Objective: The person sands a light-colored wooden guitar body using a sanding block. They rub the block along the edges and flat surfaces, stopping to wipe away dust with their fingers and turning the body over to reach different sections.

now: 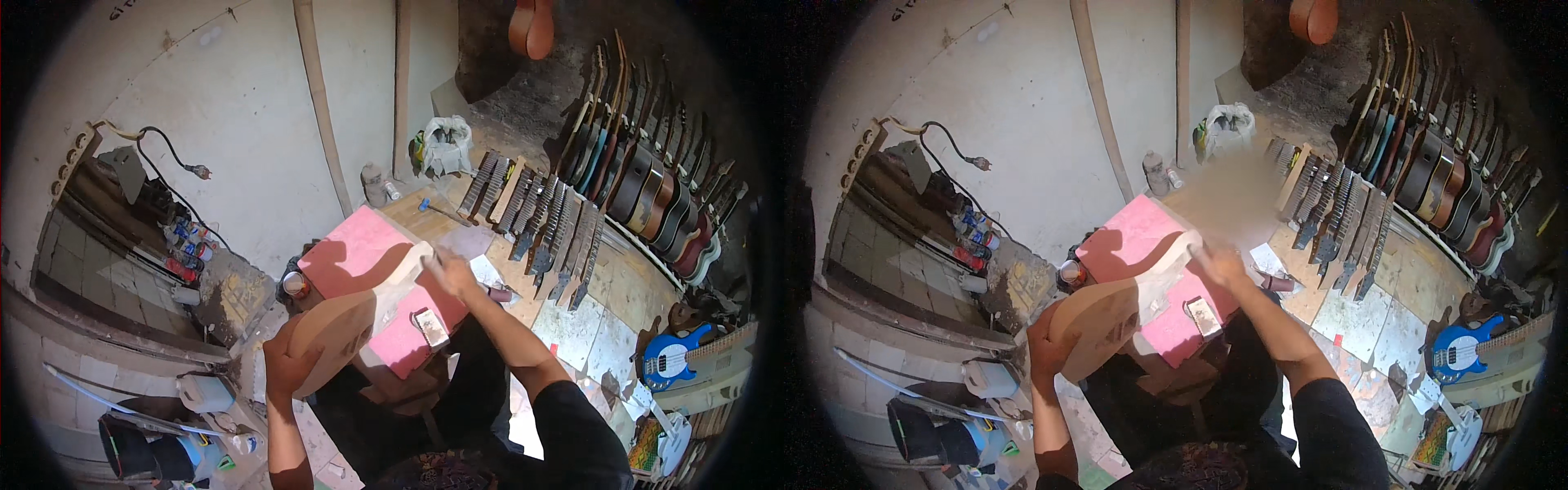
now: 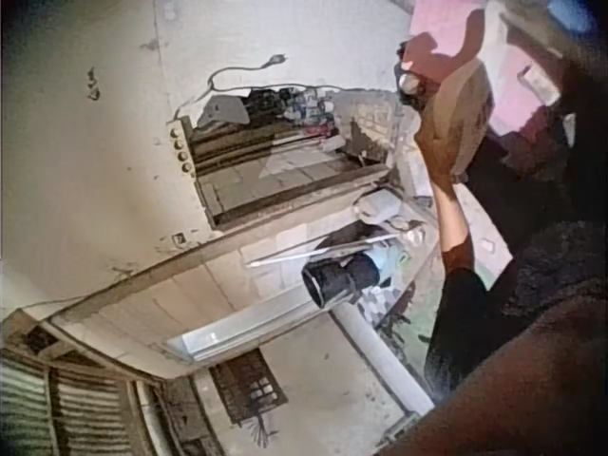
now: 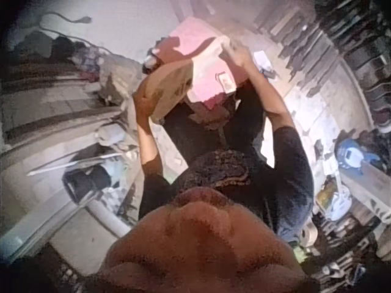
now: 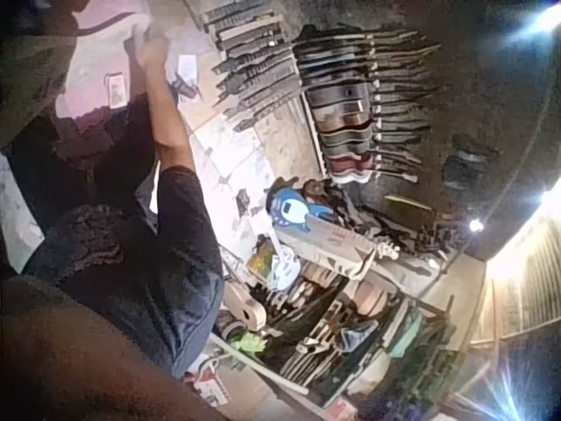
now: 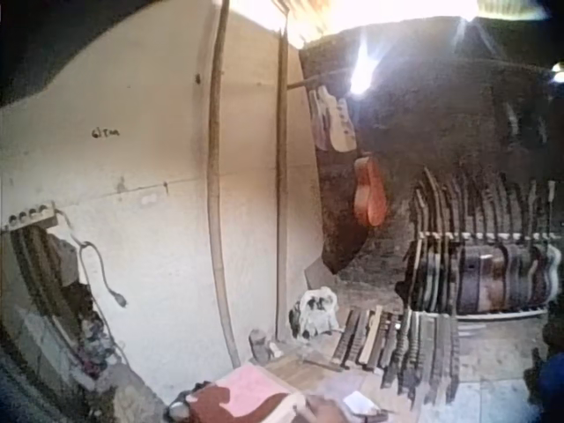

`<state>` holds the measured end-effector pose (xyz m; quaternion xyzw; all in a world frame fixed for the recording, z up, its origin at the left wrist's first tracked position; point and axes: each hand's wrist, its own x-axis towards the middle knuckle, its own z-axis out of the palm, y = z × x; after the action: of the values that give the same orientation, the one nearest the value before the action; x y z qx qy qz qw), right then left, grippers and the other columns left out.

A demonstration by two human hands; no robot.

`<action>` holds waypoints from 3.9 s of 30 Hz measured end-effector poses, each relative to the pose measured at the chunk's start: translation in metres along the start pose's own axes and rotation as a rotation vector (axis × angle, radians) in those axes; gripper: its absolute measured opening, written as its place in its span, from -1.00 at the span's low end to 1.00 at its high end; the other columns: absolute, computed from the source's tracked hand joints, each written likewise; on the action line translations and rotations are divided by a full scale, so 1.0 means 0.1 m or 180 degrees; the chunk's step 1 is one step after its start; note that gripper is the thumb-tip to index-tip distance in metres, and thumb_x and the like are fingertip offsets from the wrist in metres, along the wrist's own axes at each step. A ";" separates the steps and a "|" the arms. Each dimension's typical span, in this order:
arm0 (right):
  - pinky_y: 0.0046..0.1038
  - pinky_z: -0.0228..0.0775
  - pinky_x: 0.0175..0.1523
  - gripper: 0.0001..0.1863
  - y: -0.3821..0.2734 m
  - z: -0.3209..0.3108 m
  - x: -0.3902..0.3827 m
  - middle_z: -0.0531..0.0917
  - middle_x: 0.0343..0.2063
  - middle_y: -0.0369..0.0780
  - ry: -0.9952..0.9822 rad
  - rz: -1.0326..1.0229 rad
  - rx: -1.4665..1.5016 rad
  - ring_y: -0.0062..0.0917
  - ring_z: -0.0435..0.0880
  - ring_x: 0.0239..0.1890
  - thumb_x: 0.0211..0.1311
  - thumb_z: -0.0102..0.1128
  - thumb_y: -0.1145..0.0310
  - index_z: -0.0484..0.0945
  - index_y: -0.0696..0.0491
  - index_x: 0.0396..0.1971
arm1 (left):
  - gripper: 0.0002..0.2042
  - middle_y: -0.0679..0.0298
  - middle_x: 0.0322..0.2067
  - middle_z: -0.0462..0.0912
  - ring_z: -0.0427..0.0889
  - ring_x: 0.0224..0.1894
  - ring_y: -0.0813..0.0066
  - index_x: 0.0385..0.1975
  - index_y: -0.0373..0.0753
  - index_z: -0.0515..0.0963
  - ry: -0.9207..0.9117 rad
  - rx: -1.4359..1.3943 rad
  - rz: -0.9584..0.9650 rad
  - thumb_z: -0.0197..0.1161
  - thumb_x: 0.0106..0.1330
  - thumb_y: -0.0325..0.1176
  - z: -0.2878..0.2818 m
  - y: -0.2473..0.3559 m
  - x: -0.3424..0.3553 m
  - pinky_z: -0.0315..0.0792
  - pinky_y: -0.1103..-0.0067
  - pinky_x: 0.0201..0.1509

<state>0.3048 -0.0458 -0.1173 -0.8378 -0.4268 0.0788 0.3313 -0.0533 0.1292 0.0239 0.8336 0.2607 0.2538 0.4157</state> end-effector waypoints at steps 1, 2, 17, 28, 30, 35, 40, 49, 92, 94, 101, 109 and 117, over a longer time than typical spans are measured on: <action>-0.06 0.24 0.51 -0.21 -0.18 -0.17 0.03 0.49 0.40 0.01 -0.0115 0.0189 -0.0027 -0.04 0.41 0.46 0.46 0.11 -0.20 0.33 -0.02 0.51 | -0.42 0.00 -0.02 0.81 0.80 0.04 0.28 0.18 -0.35 0.63 -0.0024 0.0034 -0.0023 0.55 0.10 -0.34 -0.03 0.04 -0.01 0.61 0.38 0.18; -0.06 0.27 0.49 -0.23 -0.34 -0.28 0.04 0.52 0.38 0.01 -0.0220 0.0385 -0.0053 -0.04 0.44 0.44 0.47 0.10 -0.19 0.34 -0.04 0.51 | -0.42 0.00 -0.03 0.81 0.80 0.04 0.27 0.18 -0.35 0.63 -0.0057 0.0069 -0.0037 0.55 0.10 -0.34 -0.06 0.08 -0.02 0.61 0.38 0.18; -0.01 0.10 0.59 -0.23 0.35 -0.05 -0.17 0.38 0.45 0.16 0.0196 0.0208 0.0185 0.12 0.32 0.50 0.55 -0.06 -0.17 0.36 0.14 0.46 | -0.42 0.00 -0.06 0.82 0.83 -0.02 0.25 0.16 -0.35 0.64 0.0034 0.0020 0.0330 0.56 0.10 -0.26 -0.08 -0.17 -0.18 0.63 0.39 0.14; -0.07 0.17 0.57 -0.29 0.27 0.27 -0.21 0.43 0.44 0.05 0.0013 -0.0568 0.0295 -0.03 0.33 0.53 0.45 0.16 -0.08 0.43 0.05 0.44 | -0.41 -0.03 -0.02 0.81 0.82 0.03 0.18 0.17 -0.35 0.64 -0.0133 -0.0081 0.0351 0.58 0.08 -0.32 0.04 -0.05 -0.19 0.64 0.37 0.15; -0.11 0.25 0.53 -0.33 0.33 0.10 0.02 0.47 0.41 0.07 -0.0161 0.0276 0.0403 0.01 0.39 0.48 0.48 0.10 -0.08 0.49 0.08 0.38 | -0.41 -0.04 -0.02 0.80 0.82 0.03 0.16 0.17 -0.33 0.65 -0.0120 -0.0018 0.0359 0.58 0.08 -0.31 0.03 -0.05 -0.19 0.64 0.37 0.15; -0.02 0.08 0.60 -0.16 -0.11 0.16 -0.22 0.40 0.45 0.10 0.0093 -0.0724 -0.0130 0.07 0.31 0.52 0.48 0.03 -0.24 0.34 0.13 0.48 | -0.38 0.00 -0.03 0.81 0.81 0.03 0.27 0.17 -0.33 0.64 -0.0151 0.0271 0.0311 0.58 0.05 -0.28 0.06 0.09 -0.19 0.62 0.37 0.16; 0.01 -0.05 0.64 0.01 -0.90 0.28 -0.84 0.31 0.50 0.12 0.0030 -0.1122 0.1091 0.07 0.19 0.59 0.47 -0.09 -0.40 0.22 0.22 0.53 | -0.44 0.00 -0.06 0.81 0.84 -0.02 0.15 0.13 -0.26 0.68 -0.0188 0.0203 0.0285 0.60 0.07 -0.31 0.19 0.34 -0.14 0.67 0.36 0.06; 0.04 0.01 0.62 -0.15 -0.90 0.20 -0.91 0.37 0.48 0.11 -0.0025 -0.1191 0.1716 0.02 0.27 0.56 0.44 0.16 -0.15 0.33 0.21 0.48 | -0.39 0.01 -0.02 0.81 0.82 0.04 0.25 0.17 -0.31 0.65 -0.0187 0.0310 0.0304 0.65 0.08 -0.26 0.25 0.29 -0.20 0.63 0.39 0.15; 0.20 -0.08 0.58 -0.43 -0.56 0.15 -0.85 0.44 0.48 -0.10 -0.0017 -0.0578 0.0717 0.00 0.23 0.58 0.51 0.15 0.05 0.52 -0.01 0.40 | -0.39 -0.02 0.01 0.80 0.81 0.05 0.19 0.17 -0.33 0.64 -0.0265 0.0132 0.0245 0.59 0.06 -0.29 0.21 0.29 -0.16 0.62 0.37 0.17; 0.21 -0.10 0.58 -0.41 -0.60 0.00 -0.82 0.45 0.48 -0.08 -0.0058 -0.0493 0.0551 0.04 0.15 0.61 0.50 0.17 0.03 0.51 -0.01 0.40 | -0.39 -0.03 0.01 0.80 0.81 0.06 0.19 0.17 -0.34 0.64 -0.0238 0.0162 0.0295 0.59 0.07 -0.29 0.19 0.25 -0.17 0.62 0.37 0.18; 0.12 0.00 0.59 -0.32 -0.53 0.10 -0.80 0.44 0.47 -0.06 -0.0066 -0.0746 0.0210 0.07 0.23 0.56 0.44 0.22 -0.10 0.52 0.01 0.39 | -0.40 -0.03 0.00 0.80 0.81 0.05 0.18 0.16 -0.36 0.64 -0.0209 0.0154 0.0340 0.58 0.09 -0.28 0.18 0.22 -0.17 0.62 0.36 0.18; 0.11 -0.01 0.58 -0.29 -0.57 0.16 -0.81 0.33 0.49 0.08 0.0043 -0.0621 0.0070 0.09 0.20 0.56 0.45 0.20 -0.07 0.45 0.08 0.43 | -0.40 -0.01 0.00 0.80 0.80 0.05 0.25 0.17 -0.37 0.63 -0.0226 0.0082 0.0279 0.57 0.08 -0.33 0.18 0.26 -0.16 0.61 0.36 0.20; 0.00 0.48 0.11 -0.69 -0.15 0.95 -0.98 0.60 -0.03 0.03 0.0274 0.0313 -0.0249 0.03 0.60 0.01 0.25 0.41 0.22 0.66 0.08 -0.11 | -0.41 0.00 0.00 0.80 0.81 0.04 0.22 0.18 -0.34 0.63 -0.0174 0.0089 0.0315 0.57 0.08 -0.36 0.18 0.22 -0.18 0.62 0.37 0.17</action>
<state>0.1948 -0.0682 -0.1953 -0.8727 -0.3732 0.0421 0.3120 -0.0505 0.0961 0.0290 0.8578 0.2112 0.2475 0.3980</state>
